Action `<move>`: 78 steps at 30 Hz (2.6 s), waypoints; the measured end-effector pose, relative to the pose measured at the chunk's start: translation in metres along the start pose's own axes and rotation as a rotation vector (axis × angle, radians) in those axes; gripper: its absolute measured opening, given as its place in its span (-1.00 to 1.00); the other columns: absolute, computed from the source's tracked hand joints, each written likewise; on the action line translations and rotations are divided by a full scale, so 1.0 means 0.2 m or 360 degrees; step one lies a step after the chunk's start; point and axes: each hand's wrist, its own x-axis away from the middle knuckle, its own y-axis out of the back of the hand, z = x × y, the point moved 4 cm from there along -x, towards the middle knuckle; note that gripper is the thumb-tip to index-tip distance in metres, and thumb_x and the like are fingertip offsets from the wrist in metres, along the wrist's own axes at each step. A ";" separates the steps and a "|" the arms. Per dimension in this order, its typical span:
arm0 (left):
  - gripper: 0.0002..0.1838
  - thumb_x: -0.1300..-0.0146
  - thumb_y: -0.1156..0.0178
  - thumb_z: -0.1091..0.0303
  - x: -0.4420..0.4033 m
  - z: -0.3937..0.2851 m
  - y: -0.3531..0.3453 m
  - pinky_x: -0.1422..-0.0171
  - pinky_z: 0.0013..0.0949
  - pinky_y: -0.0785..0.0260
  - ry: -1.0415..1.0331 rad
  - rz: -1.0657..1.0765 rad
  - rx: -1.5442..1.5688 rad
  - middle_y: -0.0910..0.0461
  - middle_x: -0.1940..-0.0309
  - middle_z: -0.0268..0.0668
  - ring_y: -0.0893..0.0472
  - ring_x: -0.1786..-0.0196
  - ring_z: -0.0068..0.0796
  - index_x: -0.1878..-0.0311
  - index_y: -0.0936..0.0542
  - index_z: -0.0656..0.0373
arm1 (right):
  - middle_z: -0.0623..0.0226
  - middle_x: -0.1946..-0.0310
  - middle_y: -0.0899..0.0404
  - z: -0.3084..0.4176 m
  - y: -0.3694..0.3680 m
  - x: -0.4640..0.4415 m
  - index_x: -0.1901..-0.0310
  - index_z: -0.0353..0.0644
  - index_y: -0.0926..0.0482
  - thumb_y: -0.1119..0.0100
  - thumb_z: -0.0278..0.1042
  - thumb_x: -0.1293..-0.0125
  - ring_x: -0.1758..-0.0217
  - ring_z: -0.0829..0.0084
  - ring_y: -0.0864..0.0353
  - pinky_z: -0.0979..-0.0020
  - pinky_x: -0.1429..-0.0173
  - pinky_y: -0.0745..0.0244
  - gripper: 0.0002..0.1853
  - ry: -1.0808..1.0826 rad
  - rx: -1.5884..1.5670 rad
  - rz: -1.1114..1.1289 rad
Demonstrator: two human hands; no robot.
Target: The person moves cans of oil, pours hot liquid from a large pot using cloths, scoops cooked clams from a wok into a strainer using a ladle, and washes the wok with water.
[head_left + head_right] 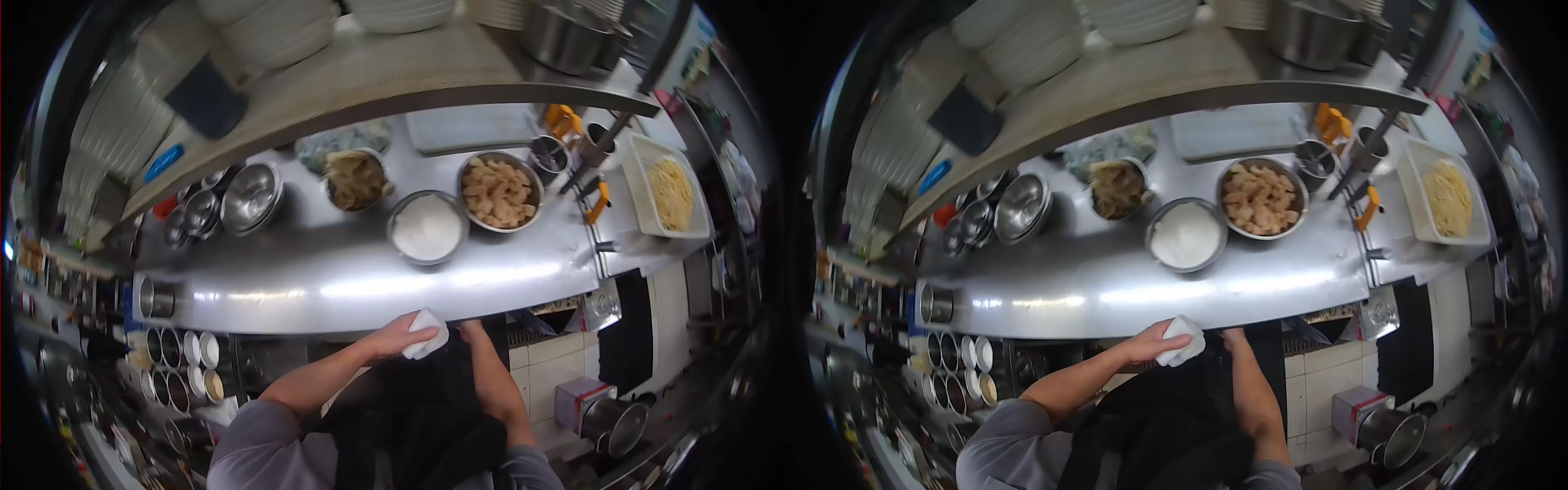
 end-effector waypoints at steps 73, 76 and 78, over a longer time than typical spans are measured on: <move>-0.30 -0.32 -0.29 -0.11 0.75 1.29 -4.29 -0.42 0.03 -0.25 -0.1131 0.2754 -0.2660 -0.45 -0.25 0.31 -0.42 -0.35 0.25 -0.19 -0.55 0.42 | -0.11 -0.01 -0.50 -1.95 0.25 4.03 -0.17 -0.15 -0.46 -0.31 -0.08 -0.30 0.02 -0.22 -0.63 -0.15 0.01 -0.56 -0.50 -0.1412 -0.1356 -0.3726; -0.25 -0.35 -0.26 -0.14 0.84 1.24 -4.23 -0.46 0.06 -0.20 -0.1602 0.2635 -0.2293 -0.33 -0.36 0.36 -0.34 -0.42 0.28 -0.23 -0.50 0.46 | -0.06 -0.01 -0.53 -1.98 0.19 4.09 -0.12 -0.17 -0.48 -0.28 -0.05 -0.31 0.04 -0.21 -0.65 -0.16 0.07 -0.58 -0.52 -0.1311 -0.1490 -0.3494; -0.28 -0.40 -0.23 -0.12 0.96 1.18 -4.18 -0.31 -0.03 -0.35 -0.1460 0.2666 -0.2181 -0.50 -0.22 0.24 -0.53 -0.24 0.10 -0.23 -0.48 0.46 | -0.15 -0.06 -0.46 -2.10 0.22 3.99 -0.17 -0.21 -0.39 -0.25 -0.04 -0.32 0.05 -0.23 -0.66 -0.12 0.06 -0.63 -0.47 -0.1289 -0.1395 -0.3353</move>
